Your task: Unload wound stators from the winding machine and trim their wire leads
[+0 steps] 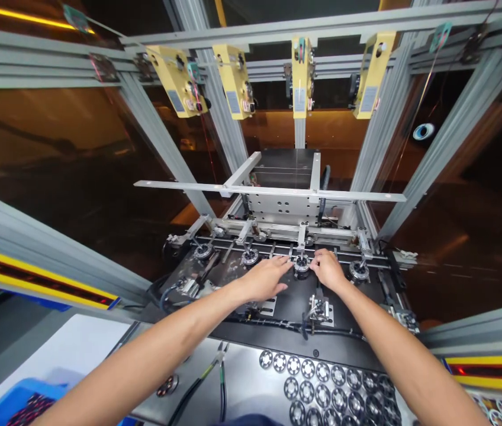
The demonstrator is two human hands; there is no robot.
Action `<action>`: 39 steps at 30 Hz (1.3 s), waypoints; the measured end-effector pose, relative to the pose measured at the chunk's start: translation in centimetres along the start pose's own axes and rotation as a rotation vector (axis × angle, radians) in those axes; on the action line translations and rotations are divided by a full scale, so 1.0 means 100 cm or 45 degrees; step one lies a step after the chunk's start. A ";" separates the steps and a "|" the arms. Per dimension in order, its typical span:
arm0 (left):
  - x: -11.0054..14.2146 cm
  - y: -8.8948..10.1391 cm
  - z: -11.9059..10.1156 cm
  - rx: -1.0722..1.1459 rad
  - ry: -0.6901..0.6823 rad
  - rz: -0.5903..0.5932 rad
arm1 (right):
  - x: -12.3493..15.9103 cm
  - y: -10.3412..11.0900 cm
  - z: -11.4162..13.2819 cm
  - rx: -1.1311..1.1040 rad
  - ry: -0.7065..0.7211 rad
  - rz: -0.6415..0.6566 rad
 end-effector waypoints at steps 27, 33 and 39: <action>-0.047 -0.036 0.000 -0.063 0.007 0.385 | -0.039 -0.018 -0.006 -0.644 -0.474 0.289; -0.035 -0.030 -0.002 -0.086 -0.010 0.362 | 0.002 0.024 0.014 -0.419 -0.375 0.070; -0.042 -0.011 -0.042 -0.008 -0.240 0.188 | 0.091 0.084 -0.055 -0.115 -0.446 -0.020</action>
Point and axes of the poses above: each hand's wrist, its own x-axis away from the middle knuckle, its own y-axis out of the back of the hand, z = x × y, the point moved 5 cm from there along -x, towards the middle knuckle, and after that the axes turned 5 degrees about x, right-handed, at the moved point
